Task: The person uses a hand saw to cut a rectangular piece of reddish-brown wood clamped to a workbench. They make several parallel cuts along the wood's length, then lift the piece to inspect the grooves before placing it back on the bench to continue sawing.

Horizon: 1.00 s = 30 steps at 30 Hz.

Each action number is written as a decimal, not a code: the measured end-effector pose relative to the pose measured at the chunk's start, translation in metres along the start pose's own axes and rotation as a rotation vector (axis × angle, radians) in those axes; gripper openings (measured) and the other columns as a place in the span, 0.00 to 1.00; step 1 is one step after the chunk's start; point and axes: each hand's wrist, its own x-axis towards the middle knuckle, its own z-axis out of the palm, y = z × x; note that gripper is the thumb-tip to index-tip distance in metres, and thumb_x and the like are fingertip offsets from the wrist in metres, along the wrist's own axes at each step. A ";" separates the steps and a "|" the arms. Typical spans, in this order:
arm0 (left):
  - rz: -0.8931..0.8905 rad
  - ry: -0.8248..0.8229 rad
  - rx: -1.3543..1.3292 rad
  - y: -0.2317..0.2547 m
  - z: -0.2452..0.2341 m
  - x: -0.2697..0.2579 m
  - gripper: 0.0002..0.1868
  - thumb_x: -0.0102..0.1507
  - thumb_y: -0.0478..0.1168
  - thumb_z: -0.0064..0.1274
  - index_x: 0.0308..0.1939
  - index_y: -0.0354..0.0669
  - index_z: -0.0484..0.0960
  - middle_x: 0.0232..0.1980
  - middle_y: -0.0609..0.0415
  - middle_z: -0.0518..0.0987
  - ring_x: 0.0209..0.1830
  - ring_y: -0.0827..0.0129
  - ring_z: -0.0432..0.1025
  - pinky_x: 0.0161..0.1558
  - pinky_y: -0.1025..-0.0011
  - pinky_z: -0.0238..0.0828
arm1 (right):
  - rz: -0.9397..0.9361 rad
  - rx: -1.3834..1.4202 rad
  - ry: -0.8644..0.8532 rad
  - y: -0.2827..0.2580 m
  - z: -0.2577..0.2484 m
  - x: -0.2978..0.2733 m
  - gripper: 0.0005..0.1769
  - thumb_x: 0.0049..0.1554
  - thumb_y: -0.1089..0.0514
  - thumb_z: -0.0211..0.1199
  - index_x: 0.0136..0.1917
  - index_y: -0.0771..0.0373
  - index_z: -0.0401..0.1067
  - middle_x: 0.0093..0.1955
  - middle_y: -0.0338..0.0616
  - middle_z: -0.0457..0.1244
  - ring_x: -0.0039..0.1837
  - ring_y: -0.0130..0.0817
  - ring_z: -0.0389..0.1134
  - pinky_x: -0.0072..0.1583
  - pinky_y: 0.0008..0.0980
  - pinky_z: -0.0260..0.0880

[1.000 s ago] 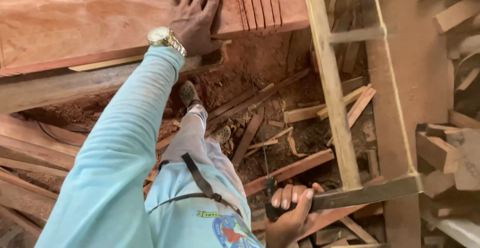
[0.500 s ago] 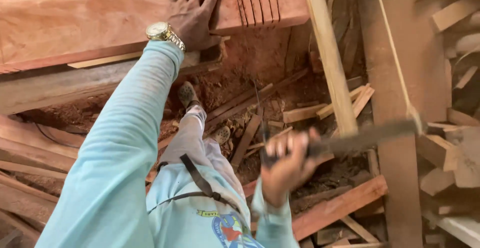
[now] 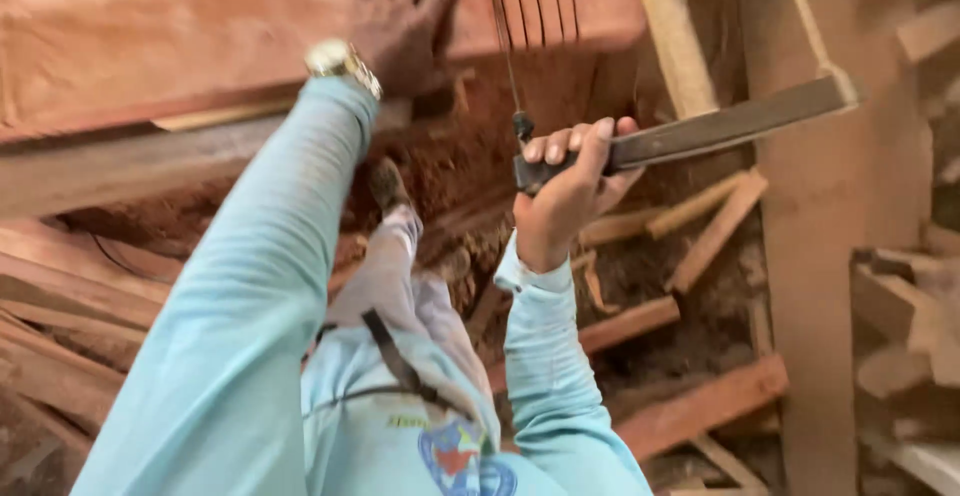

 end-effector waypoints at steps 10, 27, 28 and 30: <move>0.064 0.127 0.052 -0.007 0.018 0.005 0.65 0.61 0.74 0.62 0.84 0.34 0.51 0.85 0.29 0.47 0.84 0.31 0.39 0.73 0.23 0.29 | -0.001 -0.235 0.156 -0.082 -0.124 -0.114 0.14 0.68 0.59 0.56 0.67 0.58 0.65 0.37 0.34 0.57 0.33 0.24 0.56 0.32 0.28 0.65; 0.023 0.033 0.001 -0.005 0.019 0.005 0.70 0.49 0.74 0.63 0.81 0.36 0.51 0.82 0.27 0.48 0.82 0.29 0.40 0.72 0.25 0.24 | 0.153 -0.157 0.239 -0.165 -0.102 -0.143 0.11 0.71 0.57 0.56 0.66 0.56 0.64 0.38 0.37 0.56 0.32 0.25 0.57 0.33 0.32 0.64; 0.018 0.042 0.006 -0.002 0.019 0.005 0.70 0.49 0.74 0.63 0.81 0.36 0.51 0.82 0.27 0.48 0.82 0.29 0.40 0.72 0.25 0.24 | 0.154 -0.152 0.229 -0.145 -0.100 -0.133 0.11 0.71 0.57 0.56 0.66 0.56 0.64 0.38 0.37 0.56 0.32 0.25 0.57 0.33 0.32 0.64; 0.011 -0.019 0.033 0.001 0.014 0.005 0.66 0.56 0.74 0.62 0.81 0.35 0.50 0.82 0.26 0.46 0.81 0.27 0.38 0.70 0.23 0.21 | 0.063 -0.255 0.348 -0.105 -0.093 -0.111 0.12 0.66 0.58 0.54 0.62 0.54 0.66 0.32 0.33 0.55 0.27 0.22 0.53 0.26 0.27 0.59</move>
